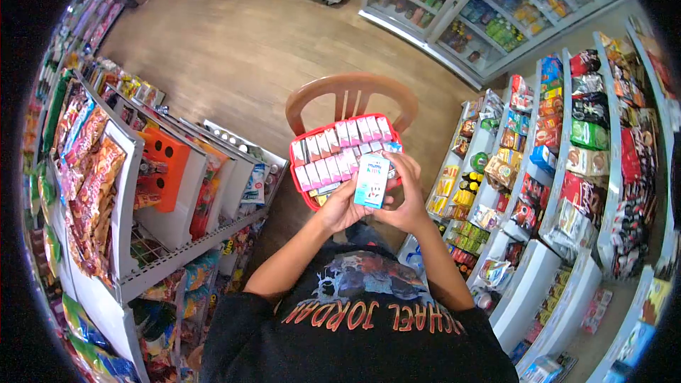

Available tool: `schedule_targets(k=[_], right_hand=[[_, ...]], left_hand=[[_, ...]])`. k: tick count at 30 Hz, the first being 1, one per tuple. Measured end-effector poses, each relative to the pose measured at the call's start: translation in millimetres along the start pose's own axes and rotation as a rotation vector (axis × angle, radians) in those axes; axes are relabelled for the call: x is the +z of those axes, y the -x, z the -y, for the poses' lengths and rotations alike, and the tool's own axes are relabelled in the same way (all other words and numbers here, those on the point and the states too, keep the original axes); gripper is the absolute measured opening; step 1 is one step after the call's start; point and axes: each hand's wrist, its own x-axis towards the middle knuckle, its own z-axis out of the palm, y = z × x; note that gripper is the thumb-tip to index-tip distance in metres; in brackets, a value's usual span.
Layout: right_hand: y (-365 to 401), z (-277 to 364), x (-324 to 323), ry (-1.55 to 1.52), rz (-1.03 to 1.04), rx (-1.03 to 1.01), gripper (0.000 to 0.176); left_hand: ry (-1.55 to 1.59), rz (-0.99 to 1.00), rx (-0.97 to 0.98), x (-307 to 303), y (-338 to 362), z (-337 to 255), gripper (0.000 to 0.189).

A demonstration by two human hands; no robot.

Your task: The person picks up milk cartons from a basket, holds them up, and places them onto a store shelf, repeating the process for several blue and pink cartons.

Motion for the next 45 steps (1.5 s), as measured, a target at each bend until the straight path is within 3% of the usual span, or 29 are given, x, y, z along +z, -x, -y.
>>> schedule_targets(k=[3, 14, 17, 24, 34, 40, 42, 44, 45], right_hand=[[2, 28, 1, 0.038, -0.034, -0.051, 0.094], [26, 90, 10, 0.145, -0.159, 0.006, 0.093], [35, 102, 15, 0.152, -0.222, 0.055, 0.094], [74, 121, 3, 0.254, -0.335, 0.105, 0.095], [178, 175, -33, 0.406, -0.564, 0.252, 0.094], [272, 220, -44, 0.530, -0.742, 0.346, 0.098], [302, 235, -46, 0.565, -0.770, 0.386, 0.098], [327, 254, -47, 0.532, -0.853, 0.431, 0.096], [339, 263, -50, 0.665, -0.847, 0.462, 0.095]], left_hand=[[-0.107, 0.061, 0.054, 14, 16, -9, 0.060], [-0.105, 0.120, -0.063, 34, 46, -25, 0.056], [-0.142, 0.061, -0.079, 37, 48, -21, 0.055], [-0.209, 0.153, -0.219, 49, 44, -3, 0.054], [-0.229, 0.302, -0.510, 103, 49, 78, 0.055], [-0.253, 0.559, -0.628, 151, 76, 153, 0.056], [-0.301, 0.545, -0.680, 166, 91, 177, 0.056], [-0.524, 0.538, -0.612, 164, 96, 200, 0.057], [-0.524, 0.563, -0.628, 168, 96, 210, 0.057]])
